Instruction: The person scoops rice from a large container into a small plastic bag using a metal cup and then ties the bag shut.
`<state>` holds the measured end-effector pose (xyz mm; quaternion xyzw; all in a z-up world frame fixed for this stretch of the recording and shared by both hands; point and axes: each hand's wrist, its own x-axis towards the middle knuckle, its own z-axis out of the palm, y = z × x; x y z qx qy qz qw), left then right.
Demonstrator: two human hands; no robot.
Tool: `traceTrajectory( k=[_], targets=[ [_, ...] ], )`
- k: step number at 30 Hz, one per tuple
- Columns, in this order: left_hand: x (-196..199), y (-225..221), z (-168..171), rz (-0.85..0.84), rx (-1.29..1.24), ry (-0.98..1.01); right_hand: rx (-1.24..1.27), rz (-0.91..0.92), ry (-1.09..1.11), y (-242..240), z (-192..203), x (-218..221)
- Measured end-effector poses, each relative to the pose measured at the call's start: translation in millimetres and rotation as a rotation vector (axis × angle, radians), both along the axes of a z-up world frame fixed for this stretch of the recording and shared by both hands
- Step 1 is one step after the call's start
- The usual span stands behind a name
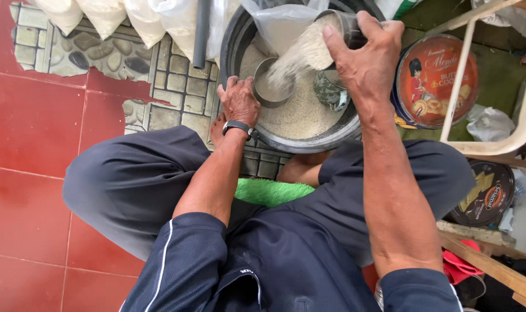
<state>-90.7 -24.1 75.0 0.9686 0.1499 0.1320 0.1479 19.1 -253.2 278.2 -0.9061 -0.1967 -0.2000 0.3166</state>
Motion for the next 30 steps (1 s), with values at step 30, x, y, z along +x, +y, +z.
traceTrajectory(
  k=[30],
  targets=[
    [-3,0,0,0.009,0.092,-0.016,-0.083,0.024,-0.056,12,40,-4]
  ],
)
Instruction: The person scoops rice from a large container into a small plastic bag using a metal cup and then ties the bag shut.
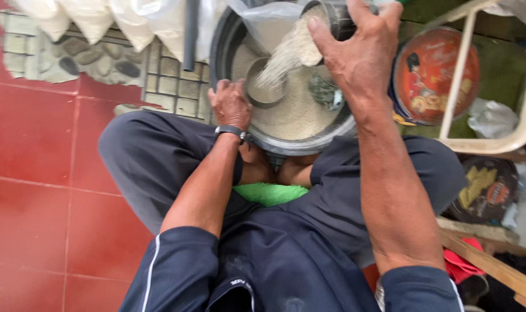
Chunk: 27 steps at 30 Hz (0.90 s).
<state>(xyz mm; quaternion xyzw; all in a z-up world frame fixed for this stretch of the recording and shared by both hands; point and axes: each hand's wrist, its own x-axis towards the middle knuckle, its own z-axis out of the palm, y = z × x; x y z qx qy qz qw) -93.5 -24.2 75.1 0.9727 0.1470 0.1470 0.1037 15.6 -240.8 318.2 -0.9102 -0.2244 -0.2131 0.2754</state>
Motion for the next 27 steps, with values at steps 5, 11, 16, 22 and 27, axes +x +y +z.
traceTrajectory(
  k=[5,11,16,22,27],
  targets=[
    [0,-5,5,0.026,-0.052,0.007,0.055,-0.017,0.063,-5,-8,-3],
    [4,2,-16,0.040,-0.180,0.042,-0.003,-0.024,0.002,1,-14,-5],
    [0,-3,4,0.032,-0.096,0.026,-0.015,-0.008,-0.021,7,-13,-6],
    [0,-3,6,0.013,-0.094,0.032,-0.005,-0.006,-0.038,15,-5,-6],
    [-1,-3,4,0.004,-0.091,0.021,-0.016,-0.030,-0.073,17,-3,-7]
  ],
)
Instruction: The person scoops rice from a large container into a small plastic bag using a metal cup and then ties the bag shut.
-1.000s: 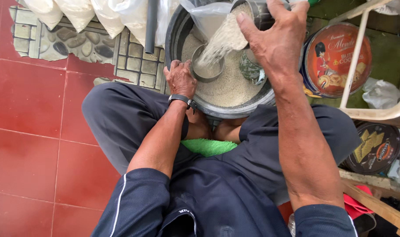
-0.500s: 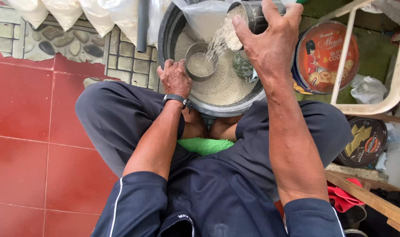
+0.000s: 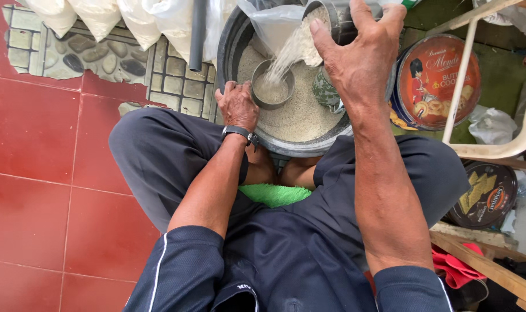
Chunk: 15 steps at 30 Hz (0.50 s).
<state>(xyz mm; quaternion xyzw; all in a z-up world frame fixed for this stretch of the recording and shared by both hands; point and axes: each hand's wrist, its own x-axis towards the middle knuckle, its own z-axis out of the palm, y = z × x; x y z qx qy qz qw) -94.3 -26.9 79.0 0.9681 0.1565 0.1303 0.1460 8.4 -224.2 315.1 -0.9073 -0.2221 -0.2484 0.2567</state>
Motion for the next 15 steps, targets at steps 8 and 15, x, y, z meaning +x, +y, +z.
traceTrajectory(
  k=[8,15],
  targets=[
    [0,-2,3,0.022,0.033,0.008,-0.005,0.001,-0.022,-3,10,-3],
    [-1,-2,6,0.030,-0.010,0.004,0.002,0.024,0.029,-8,3,-4]
  ],
)
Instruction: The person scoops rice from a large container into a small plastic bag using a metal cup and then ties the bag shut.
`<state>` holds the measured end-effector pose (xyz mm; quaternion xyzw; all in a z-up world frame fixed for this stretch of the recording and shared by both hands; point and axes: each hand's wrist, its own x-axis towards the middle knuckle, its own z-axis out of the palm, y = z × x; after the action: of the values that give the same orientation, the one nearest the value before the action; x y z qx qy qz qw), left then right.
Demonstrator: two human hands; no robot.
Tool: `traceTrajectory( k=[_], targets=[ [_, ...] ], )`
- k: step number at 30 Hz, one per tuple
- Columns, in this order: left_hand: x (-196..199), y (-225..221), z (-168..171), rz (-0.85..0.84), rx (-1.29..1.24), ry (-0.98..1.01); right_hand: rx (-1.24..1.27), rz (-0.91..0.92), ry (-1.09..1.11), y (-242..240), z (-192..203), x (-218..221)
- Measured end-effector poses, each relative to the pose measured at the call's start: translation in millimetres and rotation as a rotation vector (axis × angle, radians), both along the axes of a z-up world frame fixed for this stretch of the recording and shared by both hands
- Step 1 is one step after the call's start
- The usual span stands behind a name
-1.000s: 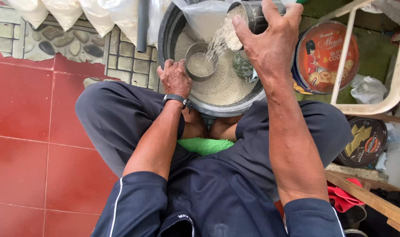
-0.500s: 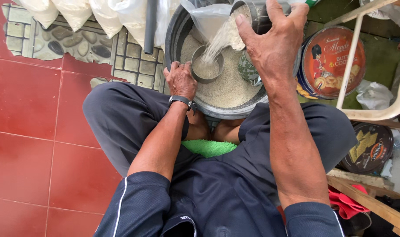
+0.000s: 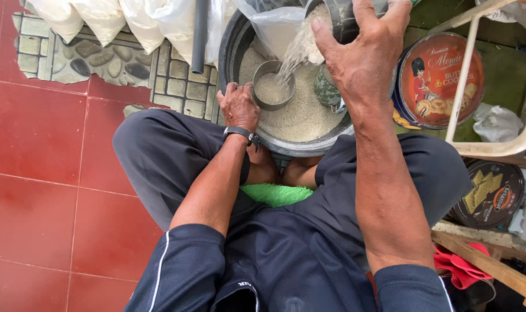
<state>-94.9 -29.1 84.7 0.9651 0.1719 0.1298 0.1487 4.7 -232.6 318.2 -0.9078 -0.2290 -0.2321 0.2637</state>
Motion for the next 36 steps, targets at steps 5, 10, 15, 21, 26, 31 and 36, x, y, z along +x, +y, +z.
traceTrajectory(
  k=[5,10,15,21,26,31,36],
  targets=[
    [0,0,1,-0.004,-0.009,-0.012,-0.001,0.003,-0.067,8,9,0],
    [1,1,-2,-0.007,-0.009,-0.021,-0.004,0.000,-0.104,12,13,-1],
    [1,1,-4,0.002,0.015,0.006,0.011,0.003,-0.074,5,-6,3],
    [1,2,-7,-0.021,0.042,0.009,-0.016,0.027,-0.154,2,-7,5],
    [1,3,-6,-0.023,0.022,0.000,-0.032,0.049,-0.241,11,15,-2],
    [2,3,-8,-0.020,0.031,-0.005,-0.066,0.020,-0.262,16,21,-6],
    [2,3,-7,-0.023,0.000,-0.015,-0.017,0.083,-0.224,13,11,-3]
  ],
)
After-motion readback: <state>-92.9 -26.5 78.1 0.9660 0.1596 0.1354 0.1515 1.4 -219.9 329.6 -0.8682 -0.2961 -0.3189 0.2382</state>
